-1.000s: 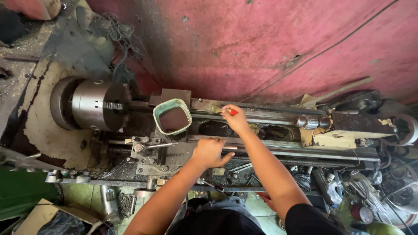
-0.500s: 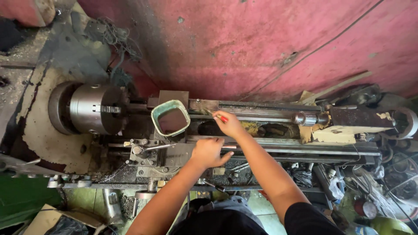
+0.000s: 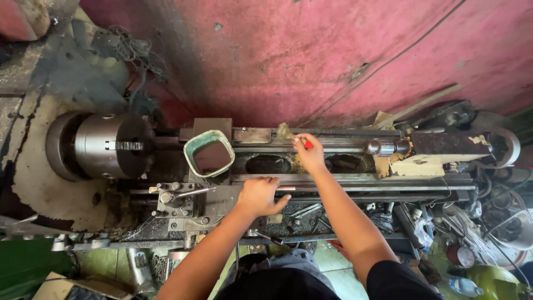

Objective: The person cleans the metal bed and ways of a lathe machine using a brush and a container of liquid. They repeatedly dip the brush into the container and scrub the machine's surface to remove debris and grime.

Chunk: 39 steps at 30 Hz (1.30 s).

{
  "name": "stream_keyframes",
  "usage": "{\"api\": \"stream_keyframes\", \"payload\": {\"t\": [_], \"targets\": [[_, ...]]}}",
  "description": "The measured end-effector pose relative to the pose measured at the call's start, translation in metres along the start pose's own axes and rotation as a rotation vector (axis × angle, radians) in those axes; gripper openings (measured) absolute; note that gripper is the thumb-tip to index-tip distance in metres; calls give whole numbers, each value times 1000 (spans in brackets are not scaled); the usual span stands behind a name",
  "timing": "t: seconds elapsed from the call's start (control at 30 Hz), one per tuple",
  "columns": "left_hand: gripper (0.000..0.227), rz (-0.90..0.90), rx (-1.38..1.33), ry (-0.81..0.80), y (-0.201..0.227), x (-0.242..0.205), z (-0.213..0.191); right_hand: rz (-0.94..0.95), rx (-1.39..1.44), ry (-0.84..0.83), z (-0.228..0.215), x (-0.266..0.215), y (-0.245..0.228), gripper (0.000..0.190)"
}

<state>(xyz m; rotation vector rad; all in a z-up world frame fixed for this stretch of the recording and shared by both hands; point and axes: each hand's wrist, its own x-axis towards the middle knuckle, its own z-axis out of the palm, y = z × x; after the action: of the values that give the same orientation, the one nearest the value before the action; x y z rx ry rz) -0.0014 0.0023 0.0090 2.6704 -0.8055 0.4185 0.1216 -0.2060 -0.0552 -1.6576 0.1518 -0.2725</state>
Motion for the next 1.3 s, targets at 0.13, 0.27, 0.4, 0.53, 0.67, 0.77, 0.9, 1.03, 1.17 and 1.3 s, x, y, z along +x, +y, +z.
{"api": "stream_keyframes", "payload": {"t": [0.13, 0.27, 0.4, 0.53, 0.67, 0.77, 0.9, 1.03, 1.17, 1.3], "targets": [[50, 4, -18, 13, -2, 1, -1, 150, 18, -10, 13, -8, -4, 9], [49, -1, -27, 21, -2, 0, -3, 263, 53, 12, 3, -12, -3, 11], [50, -18, -39, 3, -1, 0, -7, 259, -47, 93, -22, -7, -17, 11], [49, -11, -26, -9, 0, 3, -5, 51, -245, 172, -41, -8, -18, 14], [48, -8, -15, -32, 1, 2, -4, -141, -435, 337, -63, -3, 7, 12], [49, -8, -21, -35, 0, 2, -4, -189, -528, 436, -81, -3, 9, 15], [50, -3, -17, -25, 0, 1, -1, -221, -644, 534, -110, 1, 25, 11], [50, 0, -20, -17, 1, 2, -3, -367, -809, 515, -127, 1, 30, 12], [51, 7, -21, -8, 3, 2, -4, -295, -1105, 418, -131, 3, 49, 16], [51, 6, -11, -6, 2, 1, -1, -222, -1186, 176, -88, -23, 17, 20]]}}
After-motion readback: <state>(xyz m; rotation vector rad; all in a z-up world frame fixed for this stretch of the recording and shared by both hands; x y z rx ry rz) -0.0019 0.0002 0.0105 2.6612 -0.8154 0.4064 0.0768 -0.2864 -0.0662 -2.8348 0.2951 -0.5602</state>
